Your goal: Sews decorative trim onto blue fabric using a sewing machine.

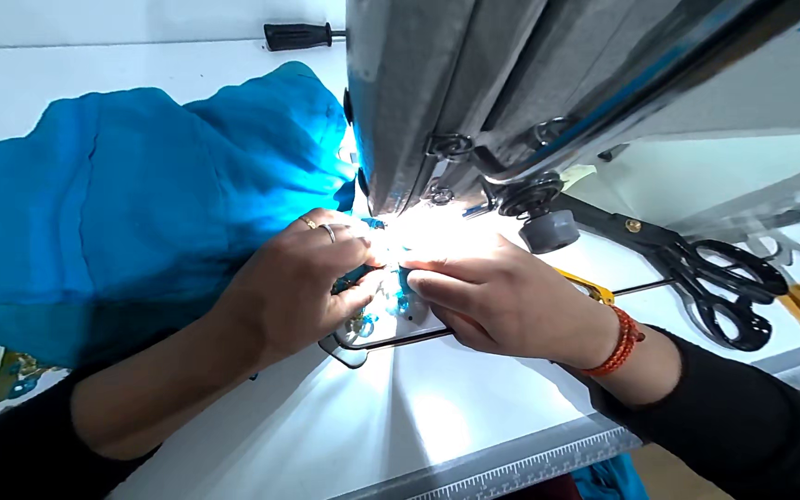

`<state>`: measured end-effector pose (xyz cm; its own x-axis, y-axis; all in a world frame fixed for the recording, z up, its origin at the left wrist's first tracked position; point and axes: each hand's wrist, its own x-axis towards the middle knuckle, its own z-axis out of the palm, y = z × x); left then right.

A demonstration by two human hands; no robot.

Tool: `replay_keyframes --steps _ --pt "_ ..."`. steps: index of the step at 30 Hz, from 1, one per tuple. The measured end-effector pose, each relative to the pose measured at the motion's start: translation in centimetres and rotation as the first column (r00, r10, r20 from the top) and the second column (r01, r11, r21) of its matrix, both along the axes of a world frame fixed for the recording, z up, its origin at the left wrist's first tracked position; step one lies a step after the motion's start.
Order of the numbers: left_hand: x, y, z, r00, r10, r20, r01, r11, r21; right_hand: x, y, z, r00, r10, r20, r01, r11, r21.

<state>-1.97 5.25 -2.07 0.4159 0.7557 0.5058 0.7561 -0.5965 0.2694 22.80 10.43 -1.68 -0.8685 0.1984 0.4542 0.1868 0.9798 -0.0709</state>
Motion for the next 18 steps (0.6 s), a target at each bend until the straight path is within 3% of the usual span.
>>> replay_keyframes --steps 18 --pt "0.14 0.13 -0.03 1.0 0.023 -0.001 -0.023 1.0 0.014 -0.06 0.07 -0.01 0.999 -0.034 0.024 0.034 0.999 -0.001"
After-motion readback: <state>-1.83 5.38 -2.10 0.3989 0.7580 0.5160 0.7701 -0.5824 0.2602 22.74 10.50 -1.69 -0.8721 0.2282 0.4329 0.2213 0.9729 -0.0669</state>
